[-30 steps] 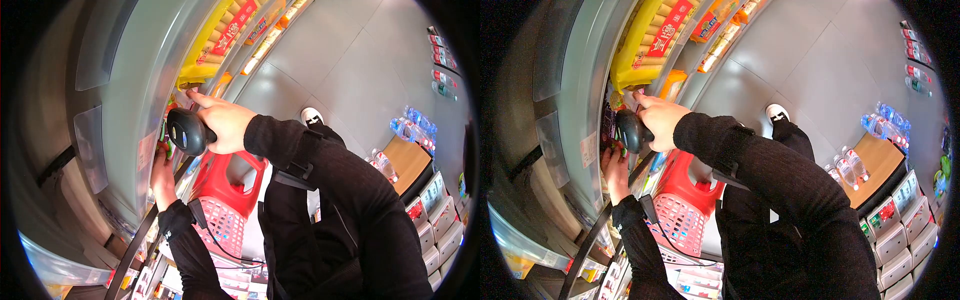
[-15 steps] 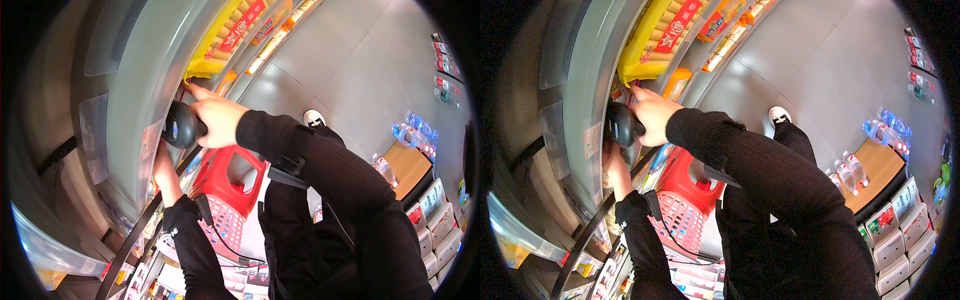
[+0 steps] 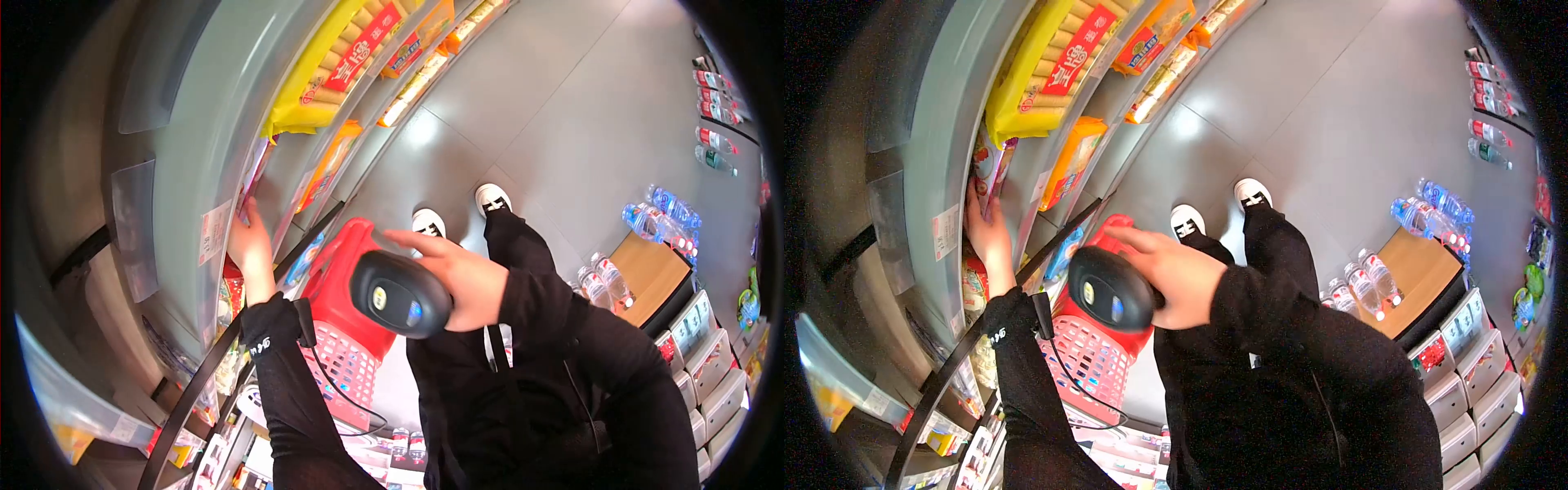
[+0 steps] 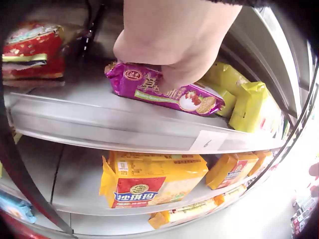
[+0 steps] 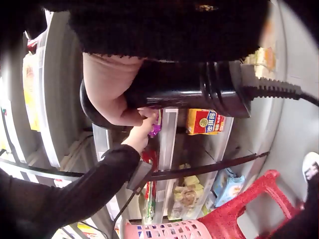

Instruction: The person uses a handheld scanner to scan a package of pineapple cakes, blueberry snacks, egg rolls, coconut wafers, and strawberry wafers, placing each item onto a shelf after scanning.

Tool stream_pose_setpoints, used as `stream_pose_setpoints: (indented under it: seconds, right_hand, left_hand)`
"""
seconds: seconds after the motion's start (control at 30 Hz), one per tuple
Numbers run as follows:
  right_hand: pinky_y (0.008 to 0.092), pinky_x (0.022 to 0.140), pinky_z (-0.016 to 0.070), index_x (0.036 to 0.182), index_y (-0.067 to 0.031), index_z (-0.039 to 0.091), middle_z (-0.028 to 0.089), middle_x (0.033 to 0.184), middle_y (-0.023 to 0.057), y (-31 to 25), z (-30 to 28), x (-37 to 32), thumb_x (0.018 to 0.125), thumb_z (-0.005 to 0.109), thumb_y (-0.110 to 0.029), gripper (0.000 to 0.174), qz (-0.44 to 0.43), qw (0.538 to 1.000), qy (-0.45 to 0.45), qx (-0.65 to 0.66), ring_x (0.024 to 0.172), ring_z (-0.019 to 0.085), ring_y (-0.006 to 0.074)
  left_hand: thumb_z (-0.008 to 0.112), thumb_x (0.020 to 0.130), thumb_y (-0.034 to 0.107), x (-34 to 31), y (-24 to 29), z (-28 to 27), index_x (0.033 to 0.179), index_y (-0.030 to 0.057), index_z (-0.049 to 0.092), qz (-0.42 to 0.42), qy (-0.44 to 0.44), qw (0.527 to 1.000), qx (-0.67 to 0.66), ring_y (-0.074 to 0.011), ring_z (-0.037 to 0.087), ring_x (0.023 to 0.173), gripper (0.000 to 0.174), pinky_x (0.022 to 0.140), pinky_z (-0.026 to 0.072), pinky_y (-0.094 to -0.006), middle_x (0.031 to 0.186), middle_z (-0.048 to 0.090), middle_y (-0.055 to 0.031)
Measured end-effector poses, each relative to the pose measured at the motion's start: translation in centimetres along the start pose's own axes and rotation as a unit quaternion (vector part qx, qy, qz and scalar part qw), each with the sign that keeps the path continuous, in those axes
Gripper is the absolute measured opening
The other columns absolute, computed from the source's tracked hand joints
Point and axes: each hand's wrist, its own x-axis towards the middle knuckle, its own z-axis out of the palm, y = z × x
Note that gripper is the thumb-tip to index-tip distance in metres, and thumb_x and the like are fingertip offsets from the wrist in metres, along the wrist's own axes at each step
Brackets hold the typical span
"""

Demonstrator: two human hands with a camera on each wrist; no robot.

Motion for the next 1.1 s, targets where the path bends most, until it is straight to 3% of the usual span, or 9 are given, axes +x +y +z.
stream_pose_setpoints:
  seconds: [0.2,0.3,0.37,0.43,0.47,0.63,0.93,0.97,1.1]
  right_hand:
    - [0.0367,0.089,0.0352,0.105,0.0033,0.046,0.033,0.121,0.0225,-3.9,-2.4,-3.3,0.058,0.066,-0.015,0.054,-0.001,0.999,-0.029,0.034,0.11,0.037,0.0347]
    - [0.0358,0.086,0.0385,0.105,0.0004,0.047,0.038,0.117,0.0191,-5.3,-2.7,-4.5,0.061,0.064,-0.014,0.05,-0.005,0.999,-0.042,0.01,0.105,0.043,0.032]
    - [0.0344,0.082,0.0413,0.105,-0.0013,0.047,0.043,0.112,0.016,-8.9,-3.7,-4.0,0.062,0.063,-0.013,0.047,-0.006,0.999,-0.05,0.013,0.099,0.047,0.0294]
    - [0.0334,0.082,0.0413,0.105,-0.0016,0.047,0.045,0.109,0.0155,-10.5,-3.7,-4.4,0.062,0.063,-0.012,0.047,0.005,0.999,-0.051,-0.008,0.099,0.048,0.029]
    - [0.0331,0.082,0.0412,0.105,-0.0018,0.047,0.046,0.108,0.0154,-11.4,-3.8,-4.5,0.063,0.063,-0.012,0.047,0.007,0.999,-0.048,-0.017,0.098,0.048,0.0287]
    - [0.0324,0.082,0.0408,0.105,-0.0022,0.047,0.048,0.106,0.015,-15.8,-3.5,-4.3,0.062,0.064,-0.012,0.048,-0.011,0.992,-0.125,-0.034,0.098,0.048,0.0286]
    - [0.0282,0.072,0.0427,0.093,-0.0023,0.051,0.055,0.087,0.0089,-21.7,-0.5,-3.5,0.06,0.065,-0.008,0.037,-0.124,0.958,-0.216,-0.141,0.08,0.054,0.0206]
    - [0.0302,0.081,0.0396,0.101,-0.0031,0.051,0.053,0.099,0.0118,-22.9,-0.3,-3.6,0.06,0.066,-0.012,0.045,-0.07,0.959,-0.246,-0.123,0.093,0.051,0.0255]
    - [0.0301,0.08,0.0398,0.098,-0.0025,0.052,0.054,0.097,0.0116,-24.2,0.4,-3.6,0.059,0.067,-0.012,0.043,-0.125,0.936,-0.287,-0.163,0.091,0.052,0.0241]
  left_hand:
    - [0.053,0.072,0.004,-7.1,3.2,-0.8,0.115,-0.003,0.039,0.097,0.149,0.983,-0.041,-0.0382,0.041,0.105,0.045,0.09,0.0312,-0.0414,0.111,0.043,-0.0242]
    - [0.051,0.072,0.0,-13.6,5.4,-0.3,0.102,-0.0001,0.049,0.005,0.041,0.979,-0.198,-0.0314,0.047,0.099,0.03,0.087,0.0355,-0.0375,0.106,0.049,-0.0169]
    - [0.054,0.071,0.003,-18.8,9.6,-3.1,0.103,0.0046,0.051,-0.064,-0.167,0.941,-0.286,-0.027,0.053,0.089,0.032,0.078,0.0418,-0.0324,0.095,0.055,-0.016]
    - [0.055,0.074,0.015,-22.9,9.0,-0.6,0.103,0.0027,0.049,0.009,-0.199,0.929,-0.311,-0.0249,0.056,0.08,0.032,0.072,0.0438,-0.0303,0.09,0.057,-0.0148]
    - [0.054,0.075,0.018,-23.2,10.9,-3.6,0.102,0.0022,0.048,-0.061,-0.315,0.877,-0.359,-0.0235,0.056,0.079,0.032,0.07,0.0434,-0.0295,0.09,0.056,-0.0154]
    - [0.053,0.079,0.023,-28.4,12.6,-6.6,0.112,0.003,0.043,-0.135,-0.293,0.862,-0.39,-0.0232,0.055,0.083,0.041,0.073,0.0436,-0.0302,0.097,0.054,-0.0155]
    - [0.054,0.076,0.024,-35.6,10.5,-10.7,0.109,0.0036,0.047,-0.286,-0.056,0.853,-0.432,-0.022,0.056,0.079,0.04,0.07,0.0438,-0.0294,0.093,0.056,-0.0128]
    - [0.055,0.076,0.025,-36.6,10.1,-10.2,0.109,0.0036,0.048,-0.294,-0.018,0.851,-0.434,-0.0214,0.056,0.077,0.04,0.069,0.0439,-0.0295,0.091,0.056,-0.0119]
    - [0.055,0.075,0.022,-39.4,9.1,-10.4,0.106,0.0022,0.049,-0.316,0.077,0.821,-0.469,-0.0213,0.057,0.078,0.038,0.067,0.0448,-0.0299,0.089,0.057,-0.0124]
